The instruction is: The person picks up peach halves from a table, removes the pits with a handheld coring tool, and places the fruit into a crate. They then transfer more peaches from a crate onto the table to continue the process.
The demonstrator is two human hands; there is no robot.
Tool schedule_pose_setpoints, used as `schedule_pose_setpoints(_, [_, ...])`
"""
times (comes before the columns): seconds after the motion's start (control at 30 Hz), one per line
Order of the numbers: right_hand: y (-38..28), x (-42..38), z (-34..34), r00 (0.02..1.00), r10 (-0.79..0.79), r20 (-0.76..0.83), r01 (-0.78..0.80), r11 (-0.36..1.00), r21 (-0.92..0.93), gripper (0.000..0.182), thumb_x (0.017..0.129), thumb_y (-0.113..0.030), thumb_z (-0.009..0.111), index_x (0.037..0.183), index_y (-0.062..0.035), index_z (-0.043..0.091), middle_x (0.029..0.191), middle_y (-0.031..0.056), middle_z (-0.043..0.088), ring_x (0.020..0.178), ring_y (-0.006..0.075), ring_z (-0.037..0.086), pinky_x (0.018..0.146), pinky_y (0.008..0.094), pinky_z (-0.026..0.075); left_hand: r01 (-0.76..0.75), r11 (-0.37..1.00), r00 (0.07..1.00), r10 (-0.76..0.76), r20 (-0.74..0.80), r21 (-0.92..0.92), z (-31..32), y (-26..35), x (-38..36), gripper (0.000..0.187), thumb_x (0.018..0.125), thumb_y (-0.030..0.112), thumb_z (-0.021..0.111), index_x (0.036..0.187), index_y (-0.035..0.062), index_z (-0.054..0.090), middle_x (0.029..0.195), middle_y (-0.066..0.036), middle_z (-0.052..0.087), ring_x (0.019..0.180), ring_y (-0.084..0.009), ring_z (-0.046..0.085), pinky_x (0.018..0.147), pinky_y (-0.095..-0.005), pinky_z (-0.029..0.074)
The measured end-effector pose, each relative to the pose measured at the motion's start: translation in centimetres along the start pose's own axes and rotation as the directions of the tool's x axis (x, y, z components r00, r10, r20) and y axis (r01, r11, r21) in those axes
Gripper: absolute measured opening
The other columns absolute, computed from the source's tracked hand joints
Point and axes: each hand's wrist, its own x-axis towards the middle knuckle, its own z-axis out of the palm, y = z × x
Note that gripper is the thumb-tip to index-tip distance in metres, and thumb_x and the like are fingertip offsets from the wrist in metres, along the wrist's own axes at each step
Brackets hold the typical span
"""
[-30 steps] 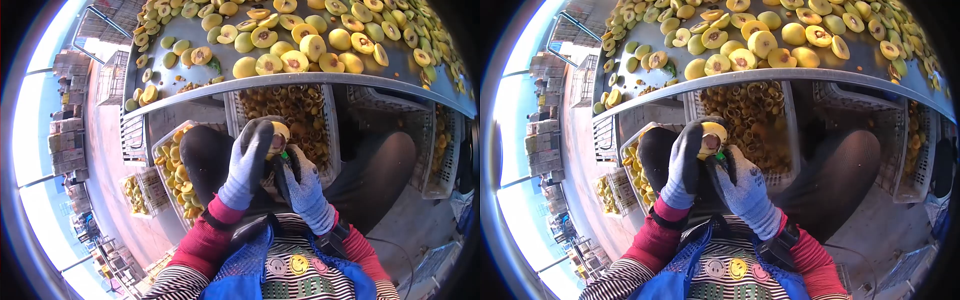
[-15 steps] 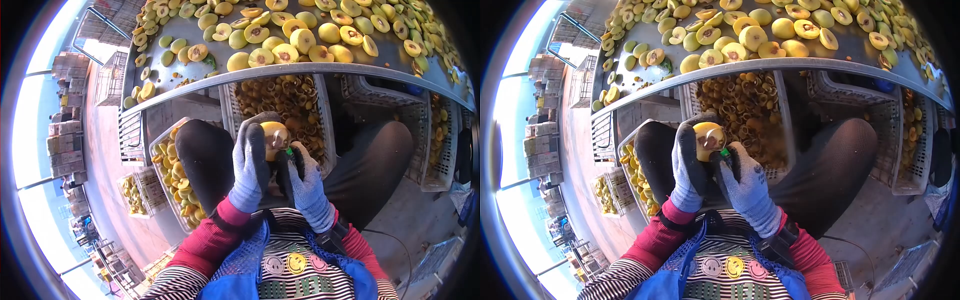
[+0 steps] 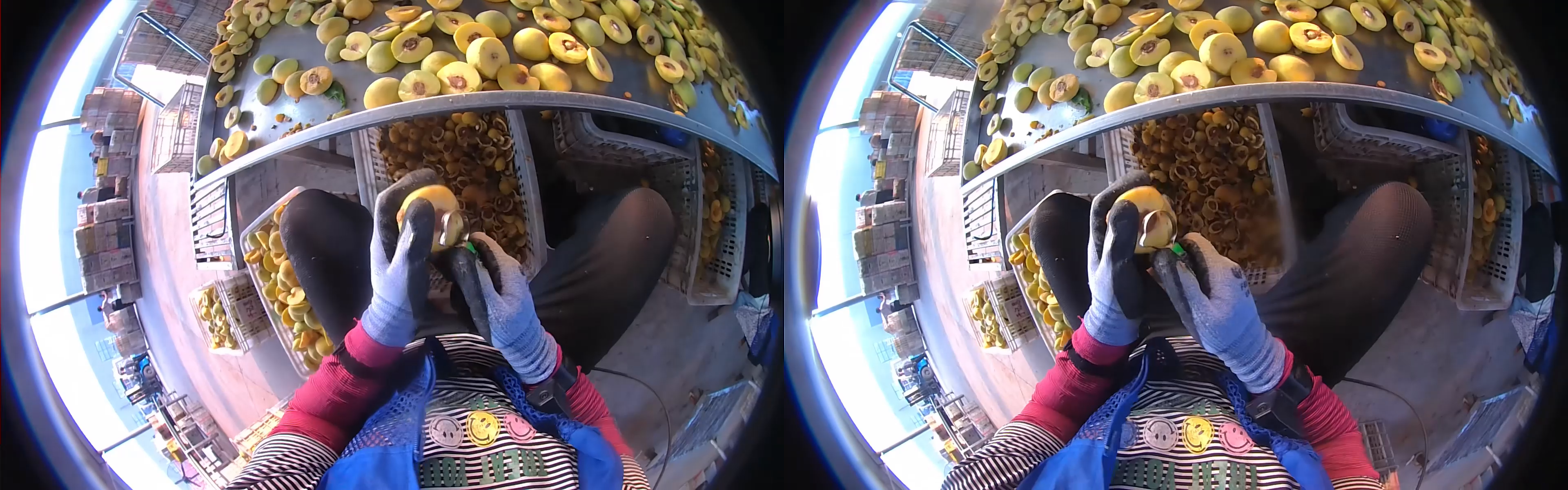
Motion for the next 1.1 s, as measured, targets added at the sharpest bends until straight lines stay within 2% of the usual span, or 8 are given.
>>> schedule_pose_setpoints(0.13, [0.2,-0.3,1.3,0.971,-0.227,-0.076,0.202,0.947,-0.249,0.033,0.089,-0.009,0.057,0.115,0.0085,0.049,0.087,0.0227,0.06,0.076,0.0352,0.061,0.072,0.0372,0.048,-0.081,0.992,0.996,0.084,-0.025,0.101,0.4,0.3,-0.7,0.035,0.097,0.031,0.05,0.115,0.0018,0.052,0.104,-0.009,0.057,0.092,-0.0129,0.056,0.082,-0.0267,0.047])
schedule_pose_setpoints(0.33, [-0.2,-1.0,1.7,0.985,0.169,0.033,-0.172,0.97,0.169,0.035,0.09,-0.009,0.054,0.119,0.0097,0.047,0.099,0.0276,0.056,0.086,0.0371,0.058,0.073,0.042,0.046,-0.163,0.984,0.984,0.168,-0.066,0.07,1.1,-0.8,-1.1,0.033,0.097,0.028,0.048,0.115,0.0008,0.051,0.105,-0.01,0.056,0.091,-0.0142,0.057,0.082,-0.0269,0.047])
schedule_pose_setpoints(0.53, [3.2,-2.8,2.0,0.946,-0.322,-0.025,0.303,0.913,-0.271,0.035,0.091,-0.008,0.053,0.121,0.0074,0.047,0.107,0.0266,0.055,0.095,0.0367,0.057,0.082,0.0382,0.047,-0.1,0.987,0.992,0.09,0.083,0.126,0.8,-1.3,-1.2,0.033,0.097,0.028,0.046,0.118,0.0011,0.049,0.109,-0.011,0.054,0.098,-0.0169,0.054,0.085,-0.0293,0.047])
schedule_pose_setpoints(0.63, [4.2,-3.9,2.3,0.968,-0.248,0.035,0.246,0.911,-0.331,0.038,0.096,-0.016,0.049,0.127,0.0046,0.044,0.114,0.0195,0.054,0.102,0.0237,0.056,0.086,0.035,0.047,0.034,0.993,0.957,-0.066,0.281,0.117,0.0,-0.3,-0.1,0.038,0.096,0.033,0.05,0.117,0.0014,0.051,0.107,-0.008,0.056,0.095,-0.0129,0.055,0.083,-0.0265,0.047])
schedule_pose_setpoints(0.67, [4.2,-4.3,2.8,0.992,0.122,-0.013,-0.122,0.992,-0.012,0.035,0.096,-0.02,0.049,0.123,0.0029,0.047,0.11,0.0179,0.056,0.096,0.0224,0.058,0.082,0.0321,0.049,0.121,0.987,0.915,-0.151,0.375,0.102,-0.4,0.5,0.7,0.039,0.096,0.035,0.052,0.117,0.0015,0.052,0.105,-0.006,0.057,0.093,-0.0113,0.055,0.081,-0.0253,0.047])
schedule_pose_setpoints(0.77, [1.7,-2.0,2.3,0.805,0.54,0.245,-0.56,0.556,0.614,0.032,0.097,-0.029,0.047,0.112,-0.0015,0.053,0.092,0.0122,0.058,0.075,0.0177,0.059,0.065,0.0258,0.049,0.181,0.953,0.901,-0.259,0.347,0.242,-1.1,1.0,1.9,0.031,0.092,0.027,0.058,0.109,0.0009,0.058,0.093,-0.004,0.062,0.087,-0.0085,0.056,0.077,-0.0242,0.047])
schedule_pose_setpoints(0.9, [-0.6,-0.6,-0.3,0.579,0.237,0.78,-0.701,-0.344,0.625,0.04,0.096,-0.046,0.044,0.083,-0.0091,0.053,0.055,0.0013,0.045,0.039,0.0106,0.041,0.038,0.021,0.033,-0.197,0.924,0.881,0.021,0.473,0.327,-2.0,0.1,2.3,0.025,0.088,0.019,0.06,0.106,0.001,0.059,0.09,-0.009,0.065,0.081,-0.014,0.063,0.074,-0.0273,0.049])
schedule_pose_setpoints(1.1, [-0.7,-0.8,0.3,0.461,0.329,0.824,-0.736,-0.378,0.562,0.045,0.094,-0.054,0.043,0.079,-0.0118,0.05,0.05,-0.0001,0.038,0.032,0.0099,0.03,0.03,0.0231,0.025,-0.366,0.802,0.848,0.079,0.524,0.472,-2.4,-0.2,2.3,0.023,0.087,0.017,0.059,0.102,0.0001,0.06,0.088,-0.012,0.066,0.078,-0.0189,0.065,0.07,-0.0291,0.05])
